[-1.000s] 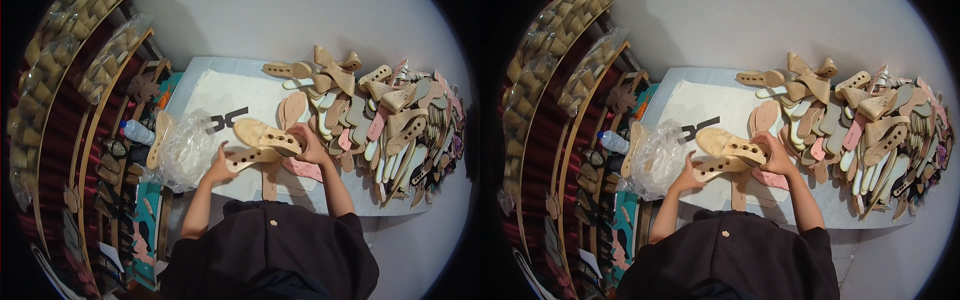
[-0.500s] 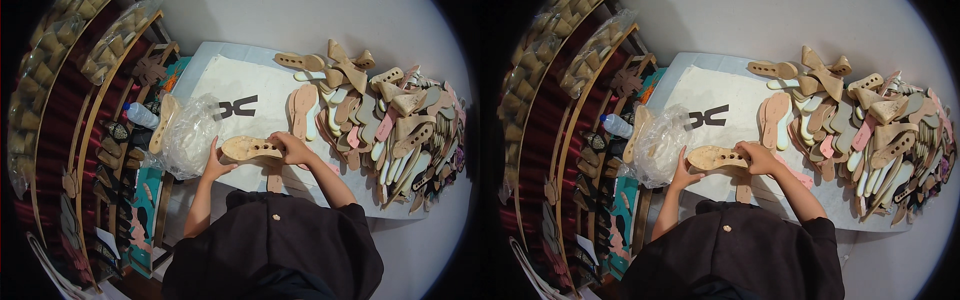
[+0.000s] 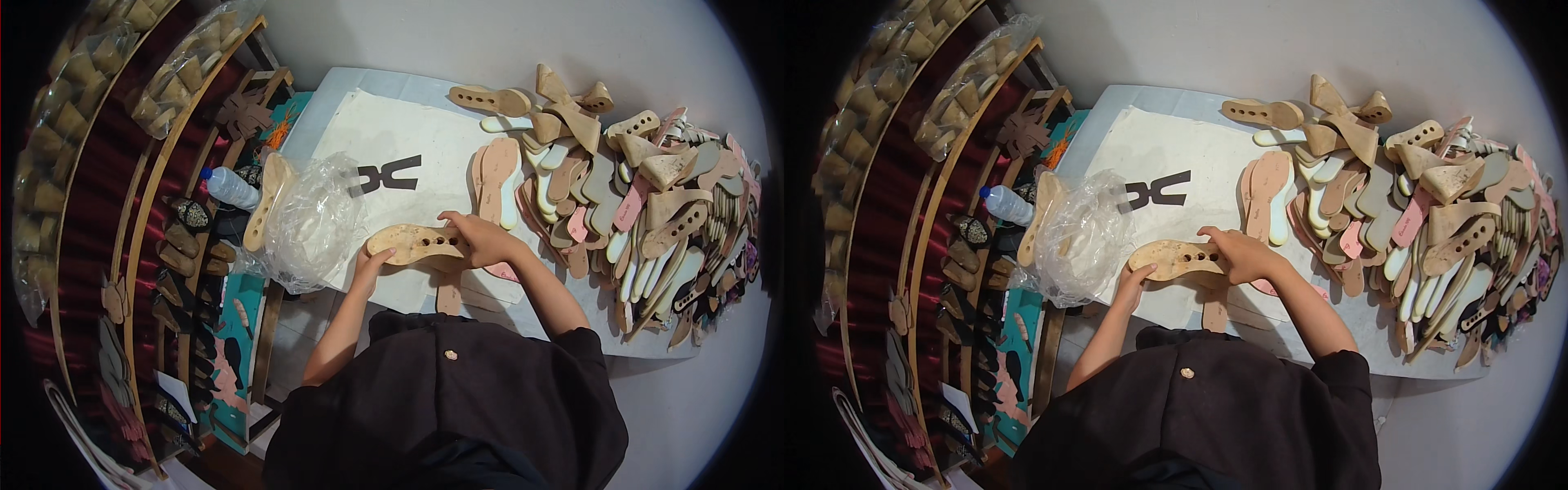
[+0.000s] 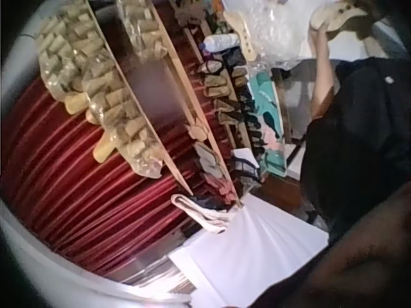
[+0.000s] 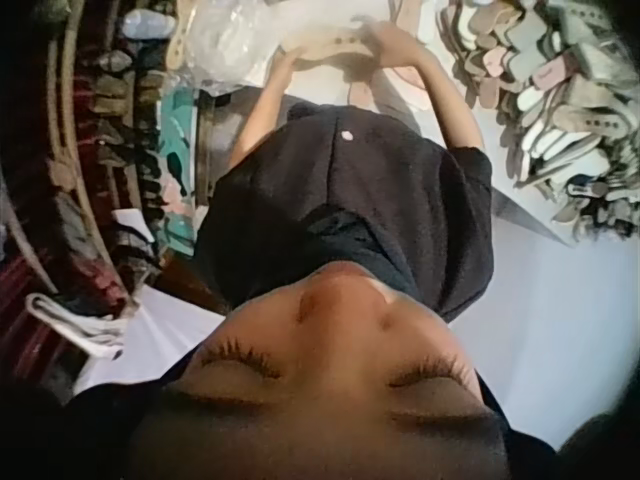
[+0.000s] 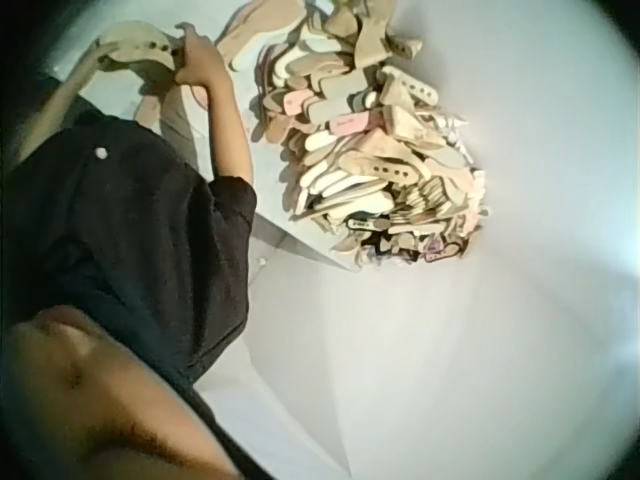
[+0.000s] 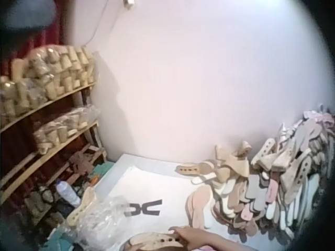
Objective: The recorder picks up wooden shoe lasts from a pile on a table, places them into a large plastic bag, and then places the bag on a storage shelf.
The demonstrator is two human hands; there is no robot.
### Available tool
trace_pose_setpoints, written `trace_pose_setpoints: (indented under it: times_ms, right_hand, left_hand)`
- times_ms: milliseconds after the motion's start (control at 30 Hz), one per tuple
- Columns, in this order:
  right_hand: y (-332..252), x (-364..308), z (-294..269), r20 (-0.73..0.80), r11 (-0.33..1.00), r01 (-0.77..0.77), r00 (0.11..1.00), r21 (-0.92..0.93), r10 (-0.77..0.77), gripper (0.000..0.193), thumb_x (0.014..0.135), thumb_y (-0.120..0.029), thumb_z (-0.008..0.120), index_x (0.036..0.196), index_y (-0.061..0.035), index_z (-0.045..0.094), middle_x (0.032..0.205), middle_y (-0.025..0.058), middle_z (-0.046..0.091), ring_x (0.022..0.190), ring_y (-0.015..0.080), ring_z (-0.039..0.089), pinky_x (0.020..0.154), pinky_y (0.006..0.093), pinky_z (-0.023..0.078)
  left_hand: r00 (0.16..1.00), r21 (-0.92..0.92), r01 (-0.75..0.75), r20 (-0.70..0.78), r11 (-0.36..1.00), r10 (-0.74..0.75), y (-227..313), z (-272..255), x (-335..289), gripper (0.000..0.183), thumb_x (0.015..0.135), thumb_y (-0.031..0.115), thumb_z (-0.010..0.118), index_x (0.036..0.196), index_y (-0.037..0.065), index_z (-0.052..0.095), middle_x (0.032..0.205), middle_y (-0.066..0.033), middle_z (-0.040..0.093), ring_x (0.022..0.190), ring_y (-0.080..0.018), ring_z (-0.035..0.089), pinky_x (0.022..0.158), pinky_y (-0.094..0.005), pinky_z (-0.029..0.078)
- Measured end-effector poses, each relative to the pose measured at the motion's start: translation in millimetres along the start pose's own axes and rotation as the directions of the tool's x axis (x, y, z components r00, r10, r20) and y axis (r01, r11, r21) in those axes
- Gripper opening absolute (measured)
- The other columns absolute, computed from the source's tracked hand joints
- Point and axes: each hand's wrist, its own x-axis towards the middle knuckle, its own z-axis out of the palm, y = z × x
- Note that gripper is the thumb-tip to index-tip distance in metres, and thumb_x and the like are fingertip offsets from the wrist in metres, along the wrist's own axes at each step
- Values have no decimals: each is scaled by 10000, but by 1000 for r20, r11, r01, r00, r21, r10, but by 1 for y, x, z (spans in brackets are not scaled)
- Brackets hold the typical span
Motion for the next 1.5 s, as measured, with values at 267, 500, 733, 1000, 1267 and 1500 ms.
trace_pose_setpoints:
  times_ms: [267,500,733,1000,1267,1500]
  right_hand:
    - [-5,-2,9,-81,995,63,995,74,-57,754,559,-13,637,1258,-63,360,746,139,558,888,332,498,762,377,406]
    - [0,-1,10,28,998,27,999,58,-29,814,565,-119,722,1292,-65,360,855,162,567,899,325,515,771,375,417]
    - [32,43,-8,431,832,-401,874,385,222,872,724,-532,629,1323,27,331,1202,215,510,1050,278,537,882,330,420]
    - [39,84,18,663,861,-472,708,187,244,737,691,-500,644,1178,41,525,1041,152,591,909,226,576,763,303,461]
    - [39,87,21,725,796,-555,648,242,231,652,653,-532,662,1099,-59,607,996,90,614,843,189,583,718,281,460]
    - [56,97,44,792,803,-540,592,252,149,652,600,-489,701,1051,-26,613,964,122,620,820,213,590,692,304,471]
  left_hand:
    - [998,-134,56,-30,989,-61,-4,-5,3,373,762,76,636,1098,-21,508,1052,-105,585,987,-173,560,863,-277,429]
    - [999,-113,46,-18,993,-48,-11,-10,6,404,728,32,603,1114,-15,494,1029,-98,583,982,-182,551,865,-282,420]
    - [999,-192,-11,-49,981,1,-18,-10,8,387,719,3,579,1099,-18,502,1018,-97,586,966,-184,558,845,-285,434]
    - [998,-194,-20,-70,981,6,-13,1,6,437,696,-36,582,1120,-2,481,1004,-97,576,973,-180,548,844,-281,440]
    - [961,4,-211,-180,977,208,-16,17,-2,724,710,-53,615,1316,97,247,1170,-130,447,1048,-220,508,906,-321,426]
    - [941,142,-249,-196,958,274,-29,17,-10,963,679,-22,700,1383,117,57,1180,-191,388,1103,-233,453,925,-339,412]
